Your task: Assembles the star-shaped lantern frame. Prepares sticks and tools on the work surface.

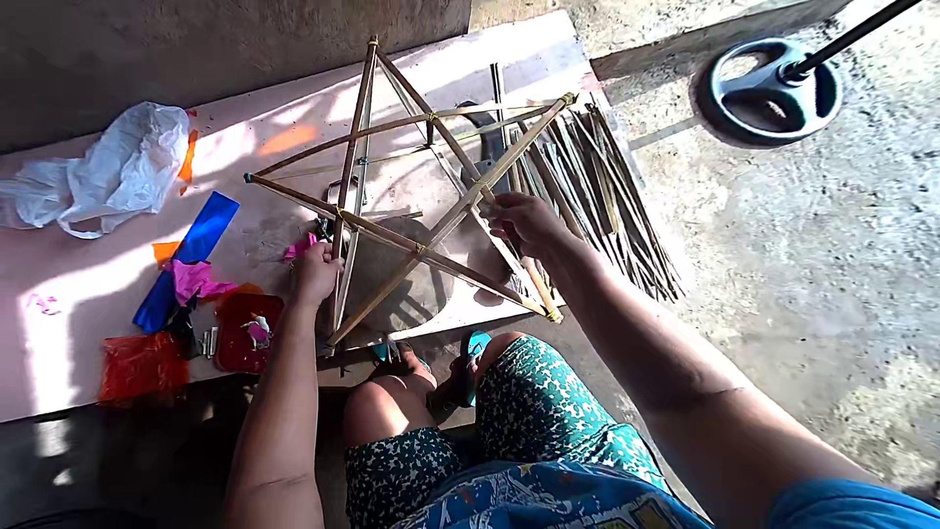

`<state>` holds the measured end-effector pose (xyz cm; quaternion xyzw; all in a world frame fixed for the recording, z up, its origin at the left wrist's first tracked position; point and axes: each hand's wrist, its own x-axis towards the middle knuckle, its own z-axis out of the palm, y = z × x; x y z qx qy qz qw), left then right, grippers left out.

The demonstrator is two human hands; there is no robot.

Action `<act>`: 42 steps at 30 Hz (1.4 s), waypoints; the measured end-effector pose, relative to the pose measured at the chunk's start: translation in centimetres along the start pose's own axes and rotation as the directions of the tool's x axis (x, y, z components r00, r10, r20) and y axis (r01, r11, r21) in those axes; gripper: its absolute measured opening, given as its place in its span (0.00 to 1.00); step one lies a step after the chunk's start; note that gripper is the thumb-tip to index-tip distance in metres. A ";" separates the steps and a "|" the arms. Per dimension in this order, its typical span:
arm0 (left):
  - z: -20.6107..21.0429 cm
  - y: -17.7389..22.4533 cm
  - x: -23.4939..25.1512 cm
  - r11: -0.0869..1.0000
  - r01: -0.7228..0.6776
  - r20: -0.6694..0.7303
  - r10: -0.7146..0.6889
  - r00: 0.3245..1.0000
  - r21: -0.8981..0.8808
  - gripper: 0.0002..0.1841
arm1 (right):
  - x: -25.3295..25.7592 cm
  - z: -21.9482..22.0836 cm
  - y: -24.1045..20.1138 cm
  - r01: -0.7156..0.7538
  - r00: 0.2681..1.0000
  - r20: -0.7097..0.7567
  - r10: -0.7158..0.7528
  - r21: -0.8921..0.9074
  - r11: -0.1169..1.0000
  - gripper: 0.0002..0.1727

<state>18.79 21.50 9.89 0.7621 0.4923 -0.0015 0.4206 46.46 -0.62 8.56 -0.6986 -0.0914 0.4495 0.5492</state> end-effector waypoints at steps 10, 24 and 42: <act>-3.4 5.4 2.1 0.984 0.033 -0.214 0.006 0.977 0.177 0.26 | -5.2 6.5 0.0 0.083 0.988 -0.151 -0.027 0.376 0.923 0.12; -0.6 3.7 5.7 0.957 0.001 -0.033 0.008 0.999 0.289 0.31 | -6.4 8.7 8.0 0.080 0.948 -0.300 0.110 0.555 0.828 0.14; 12.4 13.8 10.3 0.656 -0.380 0.348 0.187 0.919 0.652 0.13 | -8.6 11.3 13.1 0.019 1.000 0.011 -0.029 0.511 0.860 0.13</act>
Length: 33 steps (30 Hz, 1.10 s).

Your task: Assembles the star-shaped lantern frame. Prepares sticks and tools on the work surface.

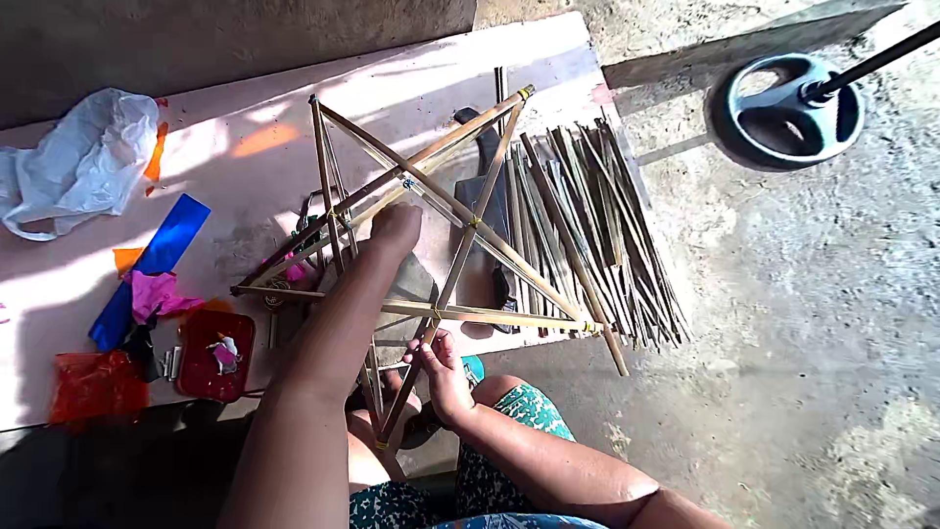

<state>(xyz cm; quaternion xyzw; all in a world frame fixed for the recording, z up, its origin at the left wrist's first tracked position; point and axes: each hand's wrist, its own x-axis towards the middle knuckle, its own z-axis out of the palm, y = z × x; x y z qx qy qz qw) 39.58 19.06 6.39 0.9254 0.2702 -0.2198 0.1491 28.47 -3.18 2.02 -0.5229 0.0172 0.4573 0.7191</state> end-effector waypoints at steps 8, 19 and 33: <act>5.0 1.7 9.9 0.938 0.277 0.293 -0.330 0.897 0.206 0.17 | 0.6 -0.7 -0.6 0.068 0.990 0.131 -0.060 -0.057 0.996 0.15; 6.0 -0.1 10.1 0.933 0.071 0.359 -0.204 0.911 0.352 0.17 | 1.2 -0.4 -0.2 0.071 0.974 0.222 -0.045 -0.112 0.991 0.14; 5.6 -1.1 9.7 0.962 0.053 0.355 -0.150 0.923 0.267 0.17 | 0.6 -0.3 0.0 0.116 0.968 0.242 -0.070 -0.183 0.976 0.15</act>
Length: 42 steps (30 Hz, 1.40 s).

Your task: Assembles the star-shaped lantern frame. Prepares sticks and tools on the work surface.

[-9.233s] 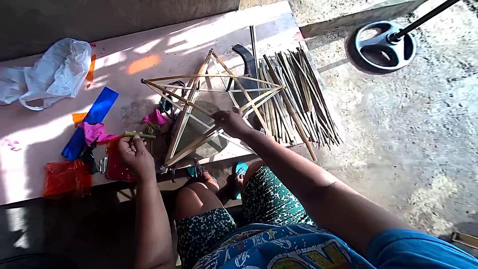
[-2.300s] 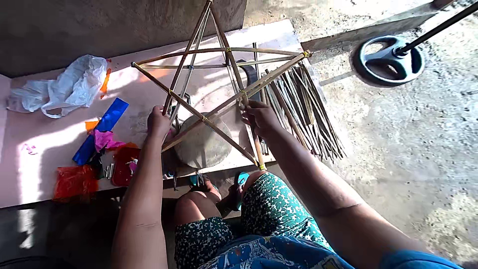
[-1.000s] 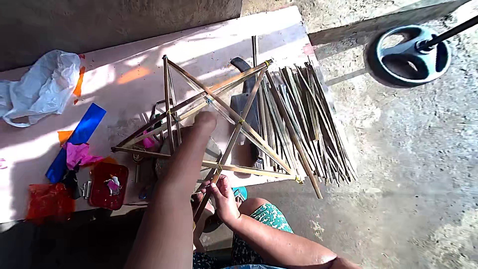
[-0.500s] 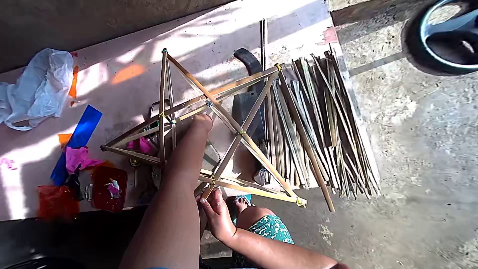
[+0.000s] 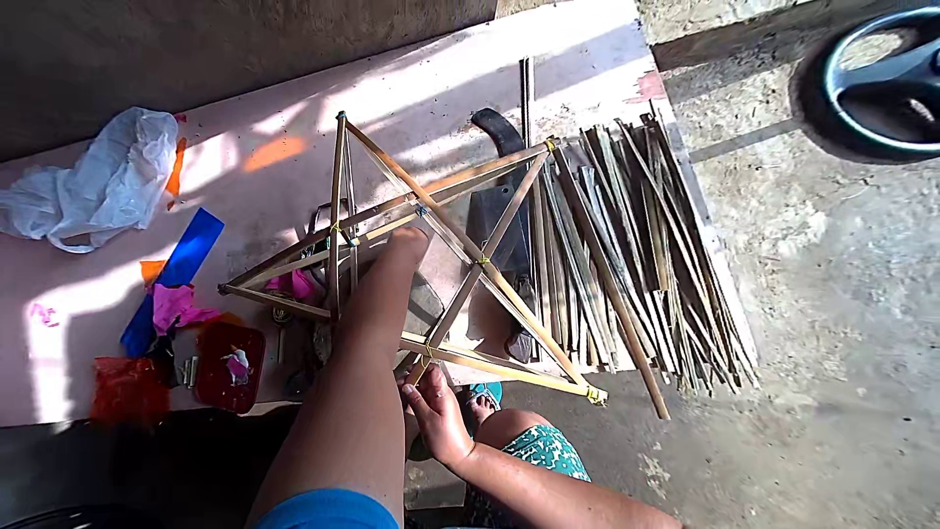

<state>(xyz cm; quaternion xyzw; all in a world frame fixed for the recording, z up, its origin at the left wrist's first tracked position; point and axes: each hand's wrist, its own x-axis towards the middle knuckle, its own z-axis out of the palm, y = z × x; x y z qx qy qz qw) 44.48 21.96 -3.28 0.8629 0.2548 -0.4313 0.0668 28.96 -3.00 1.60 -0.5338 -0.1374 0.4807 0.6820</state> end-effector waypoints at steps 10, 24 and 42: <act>-0.8 -1.7 -1.1 0.967 -0.252 -0.077 0.248 0.966 -0.038 0.10 | -0.2 0.8 0.3 0.029 0.999 0.033 -0.028 -0.016 0.999 0.15; 3.5 -8.8 -23.8 0.087 -0.512 -0.515 -0.271 0.813 -0.855 0.09 | -0.1 0.7 0.3 -0.012 1.000 0.021 0.012 -0.013 1.000 0.16; 24.8 -15.6 -34.9 -0.088 -0.528 -0.232 -0.828 0.510 -0.845 0.13 | -1.4 -0.2 0.4 -0.067 0.993 -0.101 0.061 -0.053 0.996 0.14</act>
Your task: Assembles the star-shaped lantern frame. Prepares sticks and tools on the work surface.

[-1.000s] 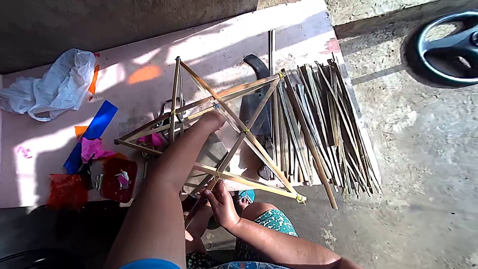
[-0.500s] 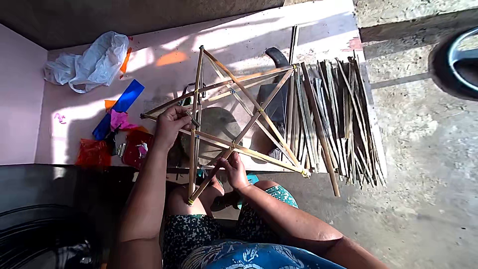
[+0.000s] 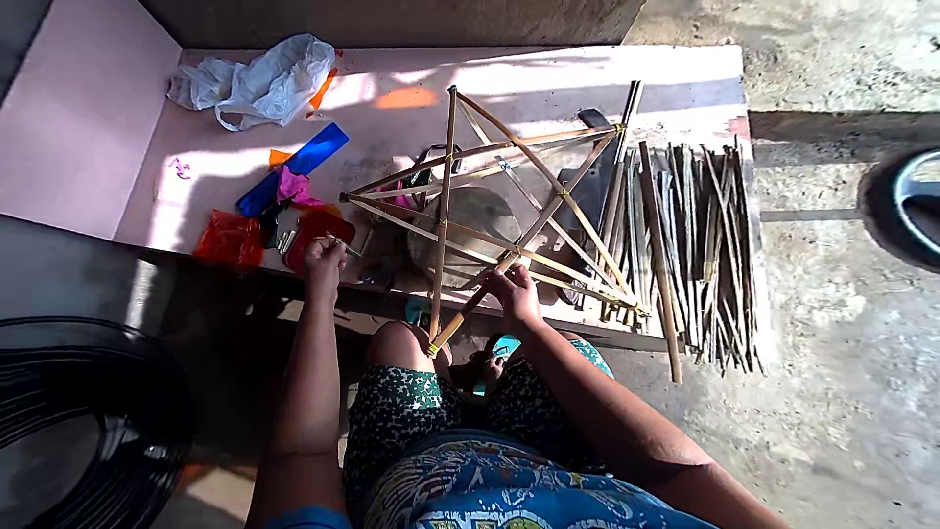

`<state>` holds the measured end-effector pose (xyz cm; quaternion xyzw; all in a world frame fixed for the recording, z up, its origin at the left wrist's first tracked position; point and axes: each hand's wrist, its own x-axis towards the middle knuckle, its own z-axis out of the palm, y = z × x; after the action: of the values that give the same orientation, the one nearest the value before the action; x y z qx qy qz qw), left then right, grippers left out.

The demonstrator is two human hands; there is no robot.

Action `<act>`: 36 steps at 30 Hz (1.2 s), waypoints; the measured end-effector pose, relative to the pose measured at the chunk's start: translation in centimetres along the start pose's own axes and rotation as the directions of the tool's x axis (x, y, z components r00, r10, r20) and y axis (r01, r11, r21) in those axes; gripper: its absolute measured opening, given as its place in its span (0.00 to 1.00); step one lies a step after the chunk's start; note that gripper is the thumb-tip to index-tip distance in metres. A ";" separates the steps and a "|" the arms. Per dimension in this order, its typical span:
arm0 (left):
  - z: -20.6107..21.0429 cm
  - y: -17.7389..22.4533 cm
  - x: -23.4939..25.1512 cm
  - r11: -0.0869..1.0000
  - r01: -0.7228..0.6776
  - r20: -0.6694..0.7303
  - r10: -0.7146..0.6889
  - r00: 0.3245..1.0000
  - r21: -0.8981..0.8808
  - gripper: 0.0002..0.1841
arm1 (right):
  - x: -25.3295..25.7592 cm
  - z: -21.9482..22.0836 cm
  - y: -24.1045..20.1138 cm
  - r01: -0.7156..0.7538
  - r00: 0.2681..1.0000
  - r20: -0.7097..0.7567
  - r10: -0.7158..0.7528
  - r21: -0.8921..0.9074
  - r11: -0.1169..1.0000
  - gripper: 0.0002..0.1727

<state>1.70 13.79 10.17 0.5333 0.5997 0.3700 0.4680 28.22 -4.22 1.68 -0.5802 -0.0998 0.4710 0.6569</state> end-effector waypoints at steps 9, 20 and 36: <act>3.9 -11.0 6.6 0.910 0.184 0.080 -0.229 0.970 0.371 0.16 | -0.1 0.6 -1.0 -0.124 0.990 -0.066 0.127 0.035 0.992 0.16; 7.7 -9.4 14.8 0.514 -0.024 0.200 -0.291 0.935 0.858 0.18 | -0.8 -0.7 -0.9 0.067 0.995 -0.052 -0.088 -0.318 0.946 0.23; 7.8 -10.7 14.8 0.464 -0.029 0.158 -0.241 0.958 0.885 0.19 | -1.3 -1.7 -2.0 -0.029 0.998 0.045 0.047 -0.344 0.938 0.17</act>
<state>6.13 26.28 -4.68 0.7023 0.6692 -0.0946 0.2237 29.66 -6.06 3.41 -0.6750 -0.1865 0.4742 0.5336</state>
